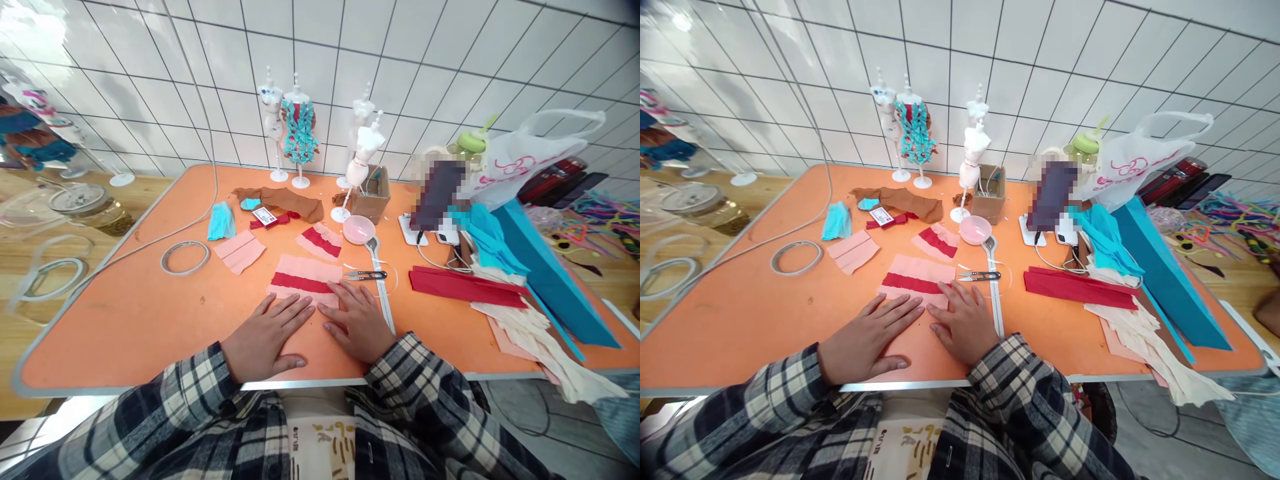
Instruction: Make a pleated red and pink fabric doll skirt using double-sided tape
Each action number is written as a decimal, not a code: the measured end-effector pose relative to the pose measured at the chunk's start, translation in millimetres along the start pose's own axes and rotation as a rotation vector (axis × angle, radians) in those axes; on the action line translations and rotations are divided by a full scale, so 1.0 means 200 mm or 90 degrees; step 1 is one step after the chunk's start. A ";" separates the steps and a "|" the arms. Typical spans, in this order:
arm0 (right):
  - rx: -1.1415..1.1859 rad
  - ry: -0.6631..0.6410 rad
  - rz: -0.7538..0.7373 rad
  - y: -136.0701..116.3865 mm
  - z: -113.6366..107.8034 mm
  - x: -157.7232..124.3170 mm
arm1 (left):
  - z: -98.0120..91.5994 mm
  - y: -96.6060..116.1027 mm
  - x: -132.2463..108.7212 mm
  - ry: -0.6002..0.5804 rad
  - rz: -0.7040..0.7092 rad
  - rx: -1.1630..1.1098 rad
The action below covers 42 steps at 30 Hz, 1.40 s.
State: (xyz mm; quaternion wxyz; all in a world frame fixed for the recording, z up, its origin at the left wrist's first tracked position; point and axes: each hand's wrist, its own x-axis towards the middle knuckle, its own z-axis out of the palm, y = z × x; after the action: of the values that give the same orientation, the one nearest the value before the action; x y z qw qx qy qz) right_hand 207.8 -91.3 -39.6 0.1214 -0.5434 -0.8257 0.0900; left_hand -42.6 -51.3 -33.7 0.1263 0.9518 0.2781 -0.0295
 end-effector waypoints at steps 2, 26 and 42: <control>0.001 -0.001 0.000 0.00 0.00 0.00 | -0.01 -0.02 -0.01 -0.004 0.007 -0.002; -0.032 0.004 0.005 -0.03 -0.01 -0.01 | 0.00 -0.15 -0.15 0.084 -0.050 0.062; -0.051 0.080 0.059 0.03 -0.02 -0.05 | 0.01 -0.18 -0.21 0.076 -0.123 0.096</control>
State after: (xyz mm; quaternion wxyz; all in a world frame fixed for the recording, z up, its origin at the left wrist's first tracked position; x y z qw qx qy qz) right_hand 218.7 -98.2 -38.5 0.1469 -0.5903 -0.7932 0.0279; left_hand -97.8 -45.0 -37.4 0.0342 0.9275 0.3722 -0.0056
